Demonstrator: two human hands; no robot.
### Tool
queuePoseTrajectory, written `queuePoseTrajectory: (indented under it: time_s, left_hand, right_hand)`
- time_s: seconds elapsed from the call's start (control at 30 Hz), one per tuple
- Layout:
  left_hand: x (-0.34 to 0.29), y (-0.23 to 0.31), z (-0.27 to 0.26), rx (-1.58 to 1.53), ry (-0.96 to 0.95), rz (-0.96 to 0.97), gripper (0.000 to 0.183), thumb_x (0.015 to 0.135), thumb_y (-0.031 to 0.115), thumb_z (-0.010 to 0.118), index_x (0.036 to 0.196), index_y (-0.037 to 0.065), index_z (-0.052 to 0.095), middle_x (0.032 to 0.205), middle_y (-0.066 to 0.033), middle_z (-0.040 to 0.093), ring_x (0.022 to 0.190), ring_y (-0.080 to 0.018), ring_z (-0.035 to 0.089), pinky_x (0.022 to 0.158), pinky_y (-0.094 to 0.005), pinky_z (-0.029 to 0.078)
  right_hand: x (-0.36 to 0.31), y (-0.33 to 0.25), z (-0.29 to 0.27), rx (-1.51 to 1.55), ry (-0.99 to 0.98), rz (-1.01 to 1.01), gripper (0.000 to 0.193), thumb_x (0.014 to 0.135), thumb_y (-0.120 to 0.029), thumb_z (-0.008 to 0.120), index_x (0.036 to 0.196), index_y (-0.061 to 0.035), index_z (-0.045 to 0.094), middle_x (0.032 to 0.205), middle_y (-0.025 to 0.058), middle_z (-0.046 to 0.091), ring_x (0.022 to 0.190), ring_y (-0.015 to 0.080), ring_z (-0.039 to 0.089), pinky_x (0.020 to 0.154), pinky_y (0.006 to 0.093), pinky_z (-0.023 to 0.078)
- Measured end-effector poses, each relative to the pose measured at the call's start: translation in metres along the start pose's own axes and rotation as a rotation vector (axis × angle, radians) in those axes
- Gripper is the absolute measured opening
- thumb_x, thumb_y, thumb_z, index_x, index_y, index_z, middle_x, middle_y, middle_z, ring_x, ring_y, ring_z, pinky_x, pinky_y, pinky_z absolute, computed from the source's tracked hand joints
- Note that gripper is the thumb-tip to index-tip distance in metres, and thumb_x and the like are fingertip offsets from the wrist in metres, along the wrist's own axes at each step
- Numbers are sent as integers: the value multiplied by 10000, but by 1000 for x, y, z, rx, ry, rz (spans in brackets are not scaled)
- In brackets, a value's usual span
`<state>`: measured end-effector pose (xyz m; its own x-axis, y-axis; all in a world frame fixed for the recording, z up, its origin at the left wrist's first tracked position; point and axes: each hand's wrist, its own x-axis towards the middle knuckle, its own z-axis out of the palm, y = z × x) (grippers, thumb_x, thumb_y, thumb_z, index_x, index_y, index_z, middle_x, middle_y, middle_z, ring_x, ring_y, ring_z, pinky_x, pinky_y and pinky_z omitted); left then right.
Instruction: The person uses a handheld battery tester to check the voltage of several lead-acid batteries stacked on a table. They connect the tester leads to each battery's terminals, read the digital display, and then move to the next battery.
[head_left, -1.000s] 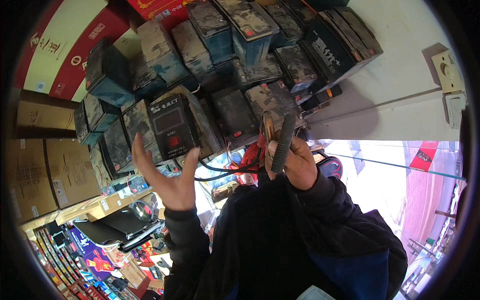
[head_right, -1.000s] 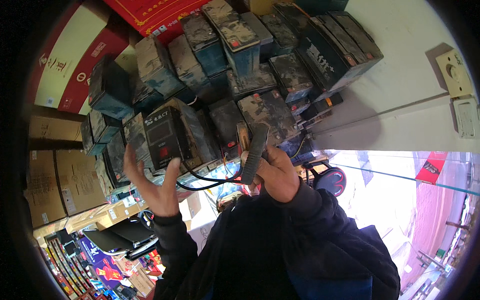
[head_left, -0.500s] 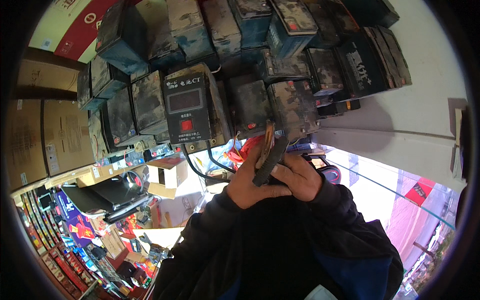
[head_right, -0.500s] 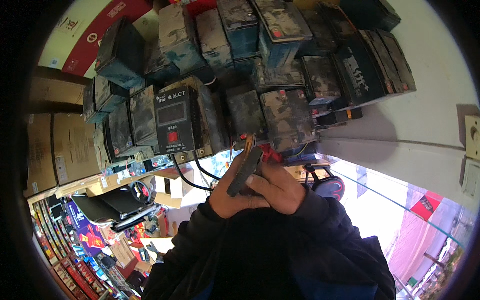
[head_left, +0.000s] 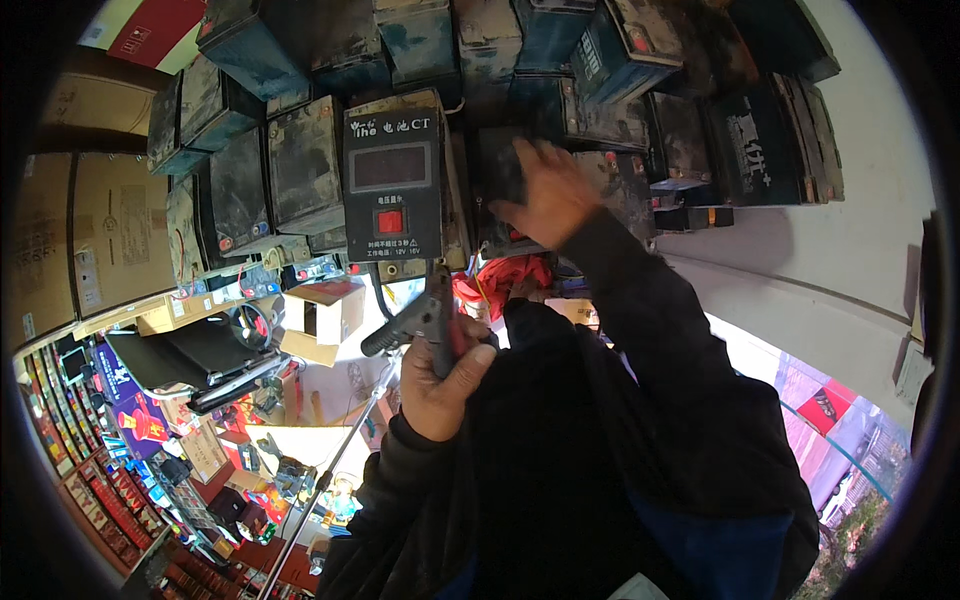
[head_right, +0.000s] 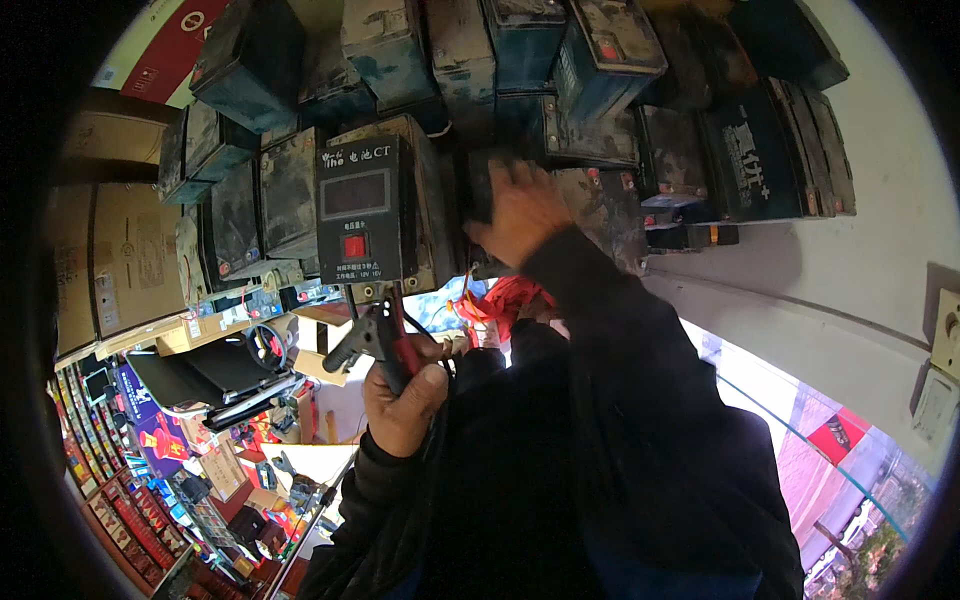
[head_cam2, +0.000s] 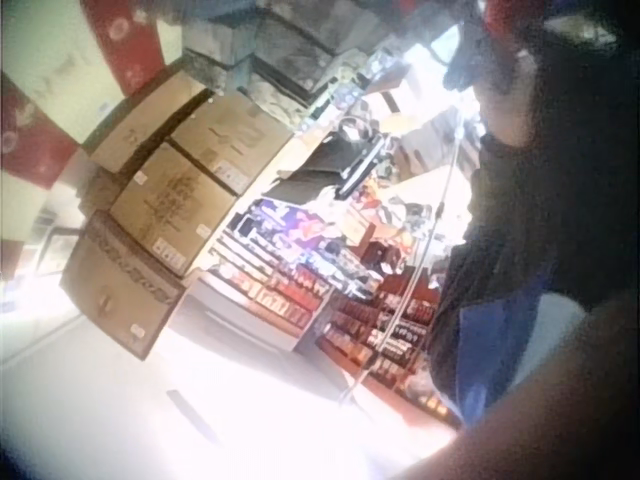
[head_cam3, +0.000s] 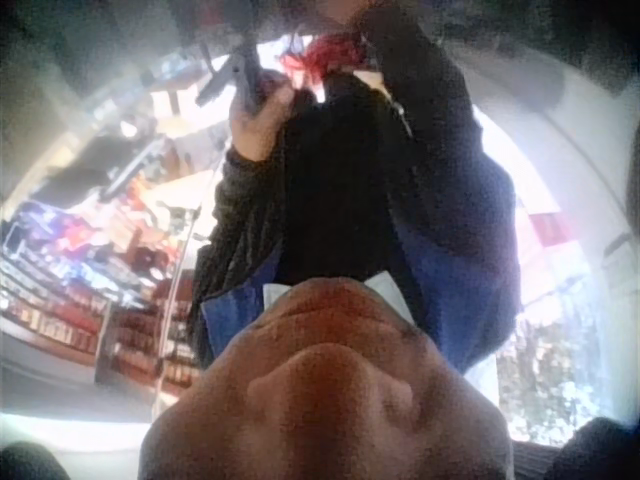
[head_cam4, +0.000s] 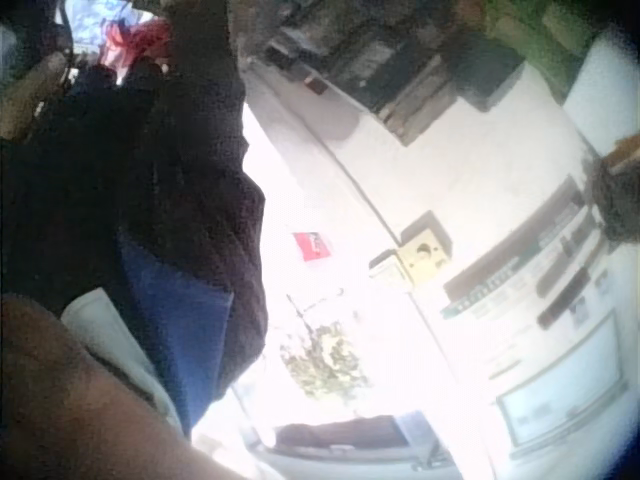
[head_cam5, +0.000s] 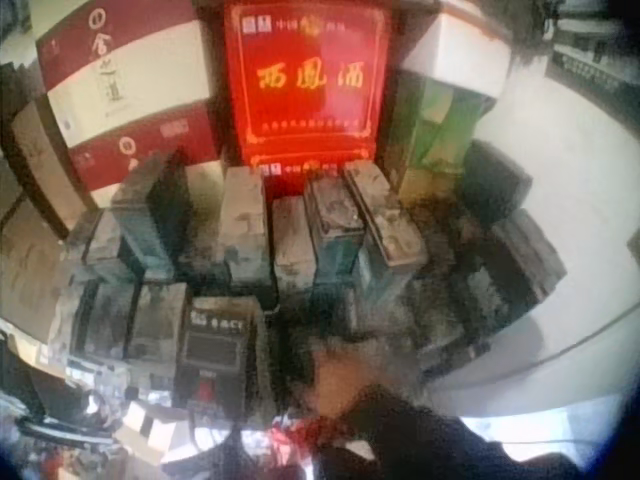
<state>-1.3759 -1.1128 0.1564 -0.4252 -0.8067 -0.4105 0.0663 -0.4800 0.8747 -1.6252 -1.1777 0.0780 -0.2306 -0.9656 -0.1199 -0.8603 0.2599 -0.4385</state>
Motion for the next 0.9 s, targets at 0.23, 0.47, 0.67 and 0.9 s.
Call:
queuePoseTrajectory:
  time_s: [0.23,0.47,0.67,0.9]
  left_hand:
    - [-4,-3,-6,-133,49,-19,209,961,145,715,1095,19,616,670,17,505,513,-63,377,499,-251,271]
    - [-1,-1,-6,-128,23,-17,193,965,145,701,1087,26,610,670,15,499,513,-61,369,500,-250,271]
    - [2,1,-14,-162,-27,-31,197,968,146,690,1089,20,599,660,22,479,505,-61,350,498,-253,261]
    - [1,1,-18,-196,-78,-8,201,965,142,691,1086,14,595,633,22,454,495,-65,340,497,-247,255]
  right_hand:
    - [19,3,86,-341,190,-55,928,782,-399,795,1527,-15,396,1505,173,441,1495,376,302,1148,583,333]
    - [1,-8,91,-258,38,-14,955,765,-292,814,1566,-71,341,1586,156,330,1543,360,228,1058,710,382]
    - [-6,-8,88,53,140,230,1263,696,-358,887,1648,-117,92,1542,246,336,1450,462,355,1060,588,456]
    - [-16,-11,72,137,-130,494,1419,688,-352,907,1645,-204,-131,1438,340,364,1225,534,531,994,551,504]
